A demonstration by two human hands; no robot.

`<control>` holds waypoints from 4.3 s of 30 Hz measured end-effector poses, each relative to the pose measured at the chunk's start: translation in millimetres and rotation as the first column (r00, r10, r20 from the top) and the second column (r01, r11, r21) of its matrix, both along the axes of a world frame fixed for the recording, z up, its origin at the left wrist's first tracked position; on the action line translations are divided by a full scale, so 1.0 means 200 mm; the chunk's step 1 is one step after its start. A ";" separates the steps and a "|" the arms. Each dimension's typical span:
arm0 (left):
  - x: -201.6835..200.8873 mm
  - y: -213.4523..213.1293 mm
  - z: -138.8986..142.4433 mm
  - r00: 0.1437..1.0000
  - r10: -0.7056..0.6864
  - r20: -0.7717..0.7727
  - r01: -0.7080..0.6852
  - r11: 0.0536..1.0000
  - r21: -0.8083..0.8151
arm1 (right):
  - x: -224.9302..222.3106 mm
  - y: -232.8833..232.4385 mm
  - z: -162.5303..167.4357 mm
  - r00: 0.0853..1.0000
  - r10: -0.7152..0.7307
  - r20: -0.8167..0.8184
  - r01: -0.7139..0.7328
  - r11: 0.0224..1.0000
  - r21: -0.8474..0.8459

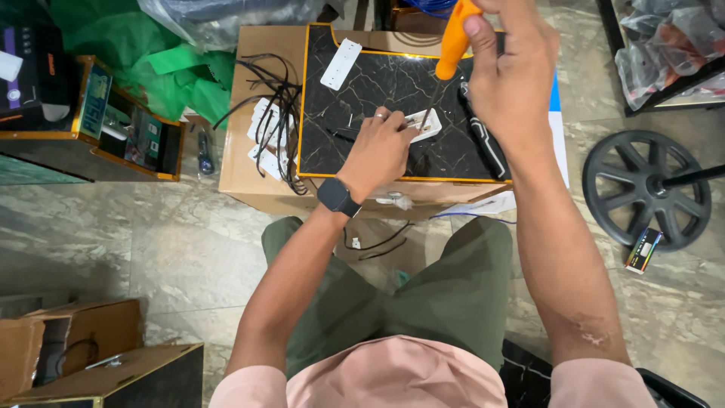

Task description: The person sits on the floor and repairs a power strip. They strip the insulation from the wire ends with pliers, insert the wires into the power strip's terminals, and tighten the screws with an orange-handled screwdriver, handling the wires and the opened power strip housing throughout.

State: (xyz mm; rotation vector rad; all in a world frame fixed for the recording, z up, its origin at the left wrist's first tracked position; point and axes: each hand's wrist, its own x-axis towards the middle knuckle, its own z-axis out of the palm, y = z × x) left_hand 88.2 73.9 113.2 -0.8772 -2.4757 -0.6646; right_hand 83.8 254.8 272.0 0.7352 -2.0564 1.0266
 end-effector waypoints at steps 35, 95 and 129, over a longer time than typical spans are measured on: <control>-0.06 -0.02 -0.02 0.995 0.005 0.102 -0.003 1.000 -0.023 | -0.10 -0.03 -0.04 0.999 0.036 0.034 -0.032 0.994 -0.107; -0.04 0.07 0.04 0.992 0.065 0.107 -0.044 0.981 -0.191 | -0.15 0.30 -0.25 0.955 0.081 0.286 -0.009 0.969 -0.247; 0.05 -0.07 0.03 0.900 0.233 0.368 -0.358 0.876 0.322 | 0.08 0.10 -0.73 0.891 0.073 0.447 -0.116 0.991 0.069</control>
